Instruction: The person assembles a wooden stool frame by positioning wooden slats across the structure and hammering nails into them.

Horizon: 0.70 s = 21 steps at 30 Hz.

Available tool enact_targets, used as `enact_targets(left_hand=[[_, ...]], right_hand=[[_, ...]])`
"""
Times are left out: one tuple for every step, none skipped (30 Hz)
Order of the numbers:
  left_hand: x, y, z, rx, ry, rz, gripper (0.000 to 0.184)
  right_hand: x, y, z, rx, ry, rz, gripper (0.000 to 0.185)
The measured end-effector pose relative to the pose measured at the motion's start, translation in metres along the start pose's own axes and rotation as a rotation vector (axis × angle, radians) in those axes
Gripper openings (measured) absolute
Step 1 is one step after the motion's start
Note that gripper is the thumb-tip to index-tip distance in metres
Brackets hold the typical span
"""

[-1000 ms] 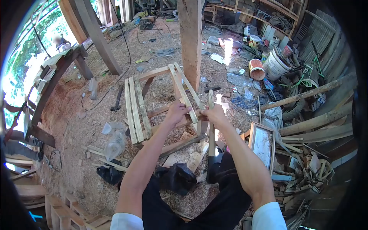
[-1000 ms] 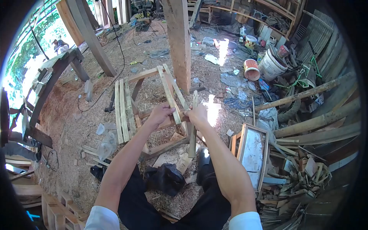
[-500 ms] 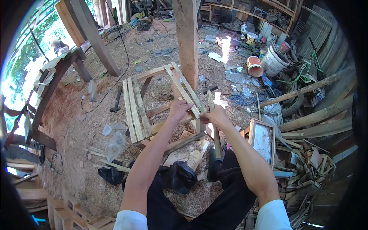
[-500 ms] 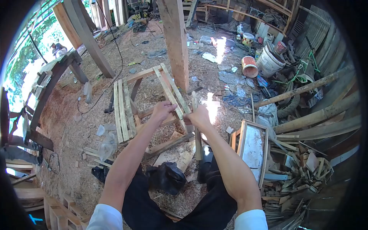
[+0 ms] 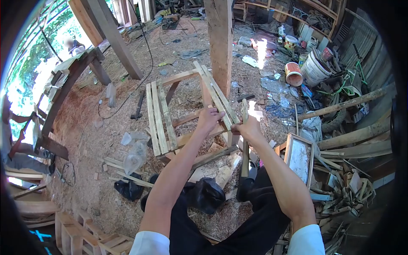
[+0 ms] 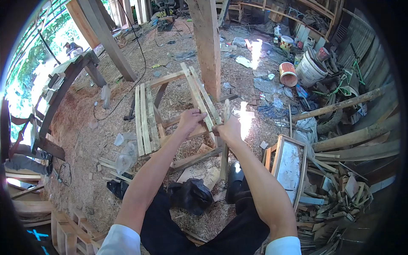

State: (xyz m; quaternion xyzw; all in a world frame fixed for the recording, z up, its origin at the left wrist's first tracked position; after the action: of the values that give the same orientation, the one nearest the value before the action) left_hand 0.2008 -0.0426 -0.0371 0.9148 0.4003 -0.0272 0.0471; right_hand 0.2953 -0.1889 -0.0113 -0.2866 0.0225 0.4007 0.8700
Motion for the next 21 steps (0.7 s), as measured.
enact_targets(left_hand=[[0.002,0.0,0.001,-0.001,-0.026,0.002,0.036],[0.003,0.0,0.004,-0.001,-0.056,0.007,0.038],[0.004,0.0,0.005,-0.003,-0.069,0.02,0.038],[0.006,0.002,0.006,0.003,-0.088,0.055,0.039],[0.008,0.005,0.005,0.008,-0.101,0.089,0.04],[0.008,0.008,0.006,0.004,-0.105,0.101,0.04],[0.007,0.008,0.005,0.01,-0.086,0.066,0.038],[0.006,0.006,0.004,0.017,-0.067,0.029,0.037],[0.009,0.006,0.008,-0.021,-0.088,0.034,0.032],[0.011,0.005,0.011,-0.019,-0.093,0.037,0.032],[0.012,0.005,0.013,-0.05,-0.083,0.058,0.028],[0.012,0.006,0.012,-0.082,-0.071,0.08,0.024],[0.012,0.005,0.013,-0.079,-0.073,0.083,0.024],[0.013,0.005,0.013,-0.105,-0.073,0.079,0.025],[0.012,0.006,0.012,-0.131,-0.073,0.076,0.025],[0.012,0.007,0.011,-0.129,-0.073,0.081,0.025],[0.012,0.009,0.009,-0.124,-0.056,0.079,0.025],[0.011,0.01,0.008,-0.118,-0.041,0.079,0.025],[0.012,0.01,0.011,-0.114,-0.045,0.084,0.025],[0.013,0.01,0.012,-0.102,-0.046,0.096,0.026],[0.013,0.011,0.01,-0.09,-0.044,0.107,0.026]], right_hand=[[0.001,-0.001,0.001,0.018,0.0,-0.04,0.022],[0.001,-0.004,0.001,0.037,0.005,-0.081,0.022],[0.008,-0.002,-0.005,-0.043,-0.027,-0.074,0.023],[0.003,-0.004,-0.004,-0.044,-0.009,-0.083,0.023],[-0.001,-0.004,-0.001,0.006,0.026,-0.079,0.023],[-0.003,-0.006,0.0,0.055,0.057,-0.073,0.023],[0.009,-0.004,-0.011,-0.041,0.011,-0.091,0.022],[0.02,-0.004,-0.026,-0.044,0.016,-0.093,0.022],[0.023,-0.006,-0.028,-0.039,-0.008,-0.088,0.023],[0.025,-0.007,-0.031,-0.033,-0.031,-0.082,0.023],[0.025,-0.011,-0.034,-0.034,-0.061,-0.096,0.021],[0.018,-0.015,-0.027,-0.031,-0.059,-0.095,0.021],[0.009,-0.019,-0.021,0.054,0.003,-0.079,0.019],[0.004,-0.022,-0.019,0.139,0.064,-0.066,0.017],[0.006,-0.023,-0.022,0.142,0.066,-0.07,0.017],[0.008,-0.024,-0.023,0.085,0.058,-0.073,0.017],[0.009,-0.025,-0.025,0.028,0.051,-0.077,0.017],[0.004,-0.029,-0.019,0.031,0.056,-0.081,0.017],[-0.006,-0.032,-0.008,0.002,0.081,-0.071,0.019],[-0.012,-0.033,-0.001,-0.027,0.104,-0.061,0.021],[-0.012,-0.032,-0.001,-0.023,0.106,-0.062,0.021]])
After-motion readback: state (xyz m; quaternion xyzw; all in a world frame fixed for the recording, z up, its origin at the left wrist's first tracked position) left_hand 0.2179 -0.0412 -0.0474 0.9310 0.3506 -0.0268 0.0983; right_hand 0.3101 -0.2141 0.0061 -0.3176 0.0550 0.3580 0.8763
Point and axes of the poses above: each hand's wrist, its own x-axis towards the middle knuckle, its own y-axis out of the palm, z = x × y, the point moved 6 cm from there along x, towards the middle knuckle, and after that the axes turned 13 degrees about -x, right-handed, at the moved point
